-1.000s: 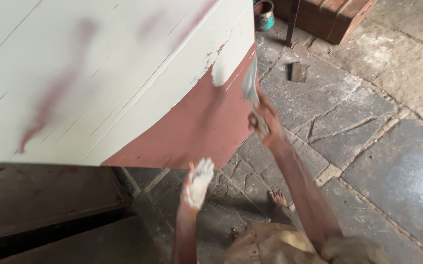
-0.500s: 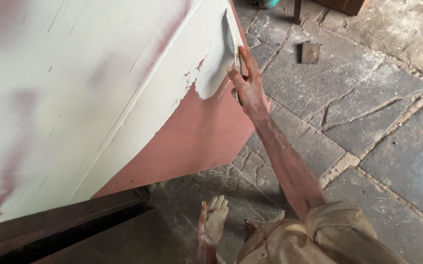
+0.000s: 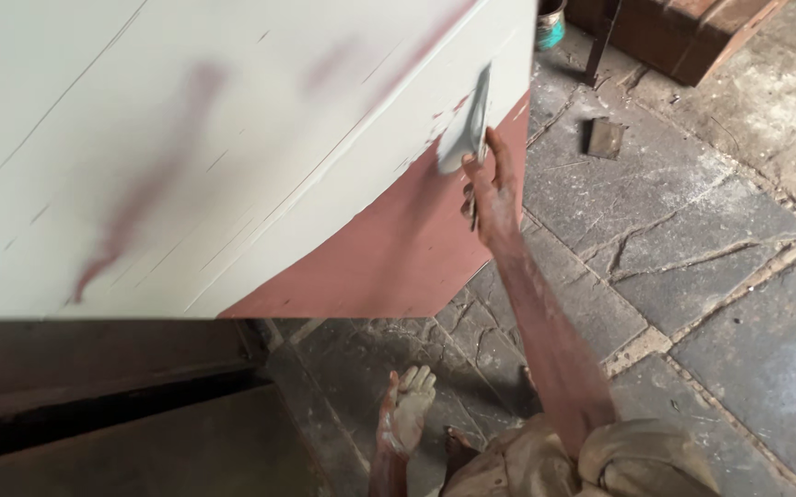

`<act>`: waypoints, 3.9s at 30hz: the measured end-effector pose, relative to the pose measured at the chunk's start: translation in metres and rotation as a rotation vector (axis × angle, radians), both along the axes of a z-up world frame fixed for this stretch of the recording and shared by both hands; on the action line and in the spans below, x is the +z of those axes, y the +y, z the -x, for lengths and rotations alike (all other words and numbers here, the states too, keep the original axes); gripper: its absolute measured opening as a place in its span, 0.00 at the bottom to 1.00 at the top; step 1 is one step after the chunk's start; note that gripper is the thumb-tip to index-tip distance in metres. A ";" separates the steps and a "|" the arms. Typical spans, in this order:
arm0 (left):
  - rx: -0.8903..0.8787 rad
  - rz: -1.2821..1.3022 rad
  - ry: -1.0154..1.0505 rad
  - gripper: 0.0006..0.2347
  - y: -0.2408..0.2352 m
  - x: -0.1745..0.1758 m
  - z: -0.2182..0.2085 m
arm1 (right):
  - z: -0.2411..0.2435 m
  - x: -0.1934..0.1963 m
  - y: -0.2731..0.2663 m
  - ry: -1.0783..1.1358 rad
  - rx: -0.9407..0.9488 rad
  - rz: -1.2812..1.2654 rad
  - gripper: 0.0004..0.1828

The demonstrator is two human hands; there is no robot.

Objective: The person applies a white plaster-like substance to a reddish-brown vertical surface using a trowel. They repeatedly scoop material from their left hand and spread it across the surface in smooth strokes.

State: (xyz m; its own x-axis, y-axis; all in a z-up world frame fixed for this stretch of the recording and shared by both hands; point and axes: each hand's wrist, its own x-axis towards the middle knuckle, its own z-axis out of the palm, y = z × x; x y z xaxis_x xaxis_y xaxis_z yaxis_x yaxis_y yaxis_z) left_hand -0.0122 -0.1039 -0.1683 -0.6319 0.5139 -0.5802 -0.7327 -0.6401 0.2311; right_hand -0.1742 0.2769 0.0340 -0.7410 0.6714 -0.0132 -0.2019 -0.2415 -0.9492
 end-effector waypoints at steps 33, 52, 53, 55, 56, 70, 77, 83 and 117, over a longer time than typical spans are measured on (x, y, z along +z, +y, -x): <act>0.404 0.029 0.103 0.35 -0.305 0.060 -0.054 | -0.030 0.003 -0.442 -0.117 -0.015 0.080 0.52; 0.278 -0.317 0.286 0.34 -0.107 0.118 0.072 | -0.235 0.014 -0.377 0.000 0.684 -0.877 0.47; 0.291 -0.415 0.304 0.34 -0.099 0.117 0.059 | -0.250 0.012 -0.373 -0.076 0.692 -0.826 0.45; 0.327 -0.484 0.308 0.35 -0.086 0.123 0.043 | -0.265 0.002 -0.356 -0.276 0.746 -0.732 0.44; 0.350 -0.453 0.298 0.37 -0.086 0.128 0.033 | -0.271 -0.005 -0.344 -0.400 0.792 -0.687 0.45; -0.656 0.015 0.793 0.44 0.044 0.144 0.099 | -0.261 -0.030 -0.183 -0.074 1.051 1.070 0.31; -0.785 0.231 1.004 0.37 0.067 0.096 0.069 | -0.225 -0.036 -0.106 0.332 0.710 1.190 0.28; -0.299 0.349 0.699 0.36 0.005 0.076 0.044 | -0.093 0.003 0.047 0.407 0.438 0.606 0.27; 0.177 0.415 0.237 0.39 -0.341 0.001 -0.099 | -0.035 0.041 -0.404 0.085 0.055 -0.131 0.53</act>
